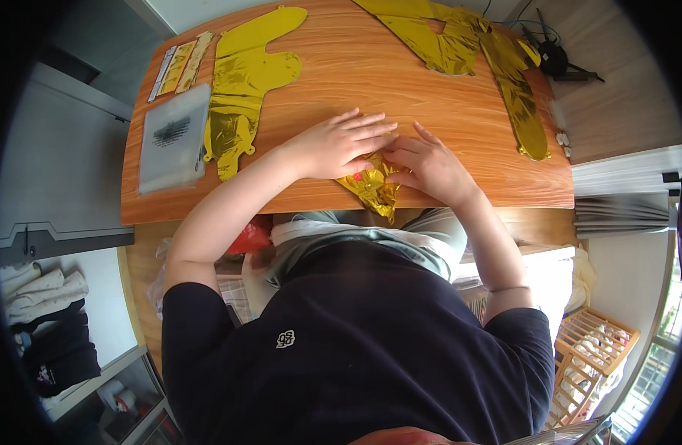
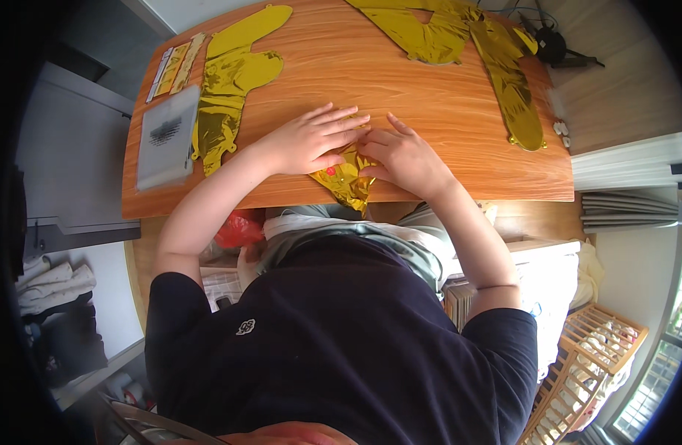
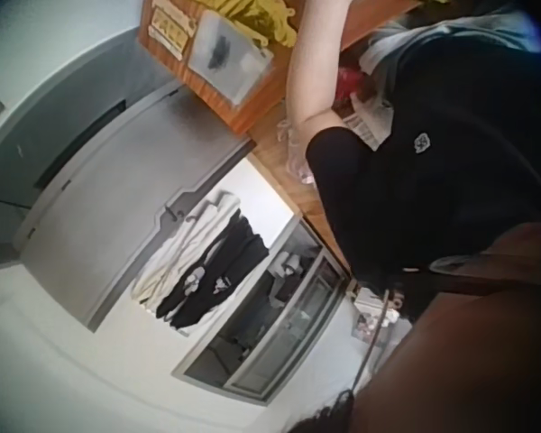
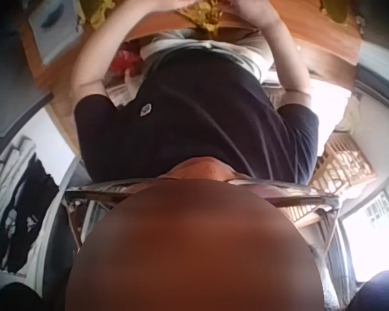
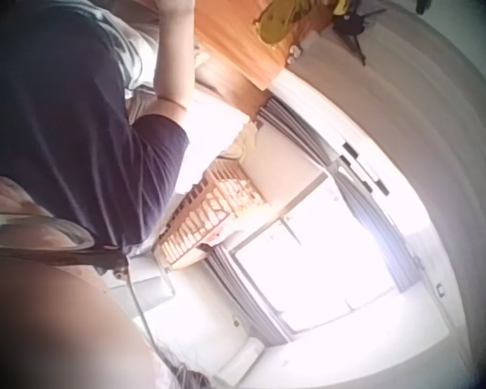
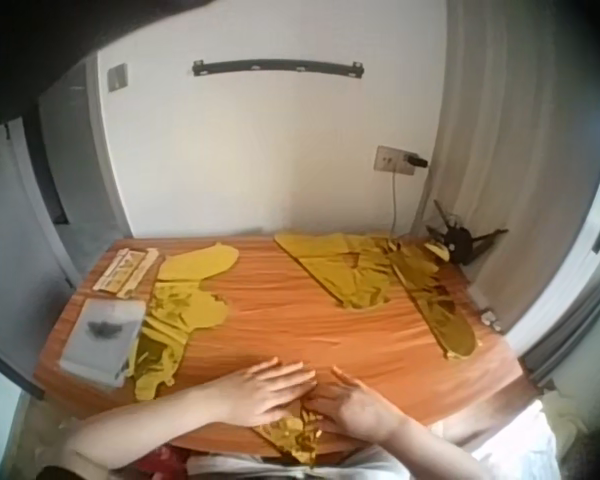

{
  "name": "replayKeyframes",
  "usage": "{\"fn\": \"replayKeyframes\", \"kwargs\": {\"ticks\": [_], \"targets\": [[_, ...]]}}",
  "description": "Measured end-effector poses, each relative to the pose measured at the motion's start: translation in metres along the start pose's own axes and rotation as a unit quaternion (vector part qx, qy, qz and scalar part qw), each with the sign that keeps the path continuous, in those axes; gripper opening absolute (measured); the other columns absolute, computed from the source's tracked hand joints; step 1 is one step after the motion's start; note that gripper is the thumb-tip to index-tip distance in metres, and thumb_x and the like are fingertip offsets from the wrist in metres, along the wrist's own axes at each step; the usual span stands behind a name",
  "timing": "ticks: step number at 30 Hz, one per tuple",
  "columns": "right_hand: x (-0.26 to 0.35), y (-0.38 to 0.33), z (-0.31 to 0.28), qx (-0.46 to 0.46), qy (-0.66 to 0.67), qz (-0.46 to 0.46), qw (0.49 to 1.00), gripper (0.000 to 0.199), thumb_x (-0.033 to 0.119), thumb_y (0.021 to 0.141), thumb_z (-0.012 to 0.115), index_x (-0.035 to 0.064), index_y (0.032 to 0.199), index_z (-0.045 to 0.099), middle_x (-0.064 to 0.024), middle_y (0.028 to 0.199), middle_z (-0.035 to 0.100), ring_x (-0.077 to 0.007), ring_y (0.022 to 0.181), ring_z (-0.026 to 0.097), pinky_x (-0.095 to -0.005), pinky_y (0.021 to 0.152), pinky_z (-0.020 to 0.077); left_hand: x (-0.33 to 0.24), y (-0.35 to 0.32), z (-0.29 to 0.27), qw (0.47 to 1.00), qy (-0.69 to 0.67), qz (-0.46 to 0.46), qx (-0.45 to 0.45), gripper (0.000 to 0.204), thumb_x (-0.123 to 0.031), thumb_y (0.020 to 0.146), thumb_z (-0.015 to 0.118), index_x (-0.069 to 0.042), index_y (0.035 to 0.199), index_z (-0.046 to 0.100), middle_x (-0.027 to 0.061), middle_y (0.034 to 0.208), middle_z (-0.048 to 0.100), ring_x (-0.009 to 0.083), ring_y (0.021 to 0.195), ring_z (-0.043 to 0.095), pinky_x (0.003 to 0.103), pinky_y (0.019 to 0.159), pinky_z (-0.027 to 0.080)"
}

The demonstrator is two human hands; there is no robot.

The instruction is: The person is folding gold-colored foil packaging items at a desk.

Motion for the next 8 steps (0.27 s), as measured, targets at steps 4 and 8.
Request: {"fn": "replayKeyframes", "kwargs": {"ticks": [4, 8], "targets": [[0.006, -0.005, 0.001, -0.053, -0.017, -0.001, 0.998, 0.033, 0.027, 0.083, 0.081, 0.0111, 0.110, 0.072, -0.0038, 0.118, 0.069, -0.0245, 0.120, 0.063, -0.0542, 0.118, 0.0386, 0.004, -0.003, 0.019, 0.999, 0.010, 0.013, 0.051, 0.063, -0.037, 0.104, 0.056, -0.014, 0.160, 0.037, 0.0057, 0.167, 0.034, 0.0259, 0.156, 0.028, 0.050, 0.127, 0.023], [0.014, -0.028, 0.014, -0.100, -0.045, 0.010, 0.994, 0.029, 0.023, 0.084, 0.081, 0.0128, 0.110, 0.073, -0.0092, 0.122, 0.069, -0.0300, 0.122, 0.062, -0.0521, 0.118, 0.0402, 0.004, -0.003, 0.020, 0.998, 0.005, 0.005, 0.064, 0.065, -0.037, 0.104, 0.056, -0.014, 0.162, 0.034, 0.0057, 0.168, 0.032, 0.0247, 0.157, 0.024, 0.049, 0.128, 0.019]]}}
Point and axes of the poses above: each hand's wrist, its own y-axis towards the middle knuckle, its own z-axis out of the palm, x = y × z, the point moved 4 cm from there along y, towards the middle knuckle
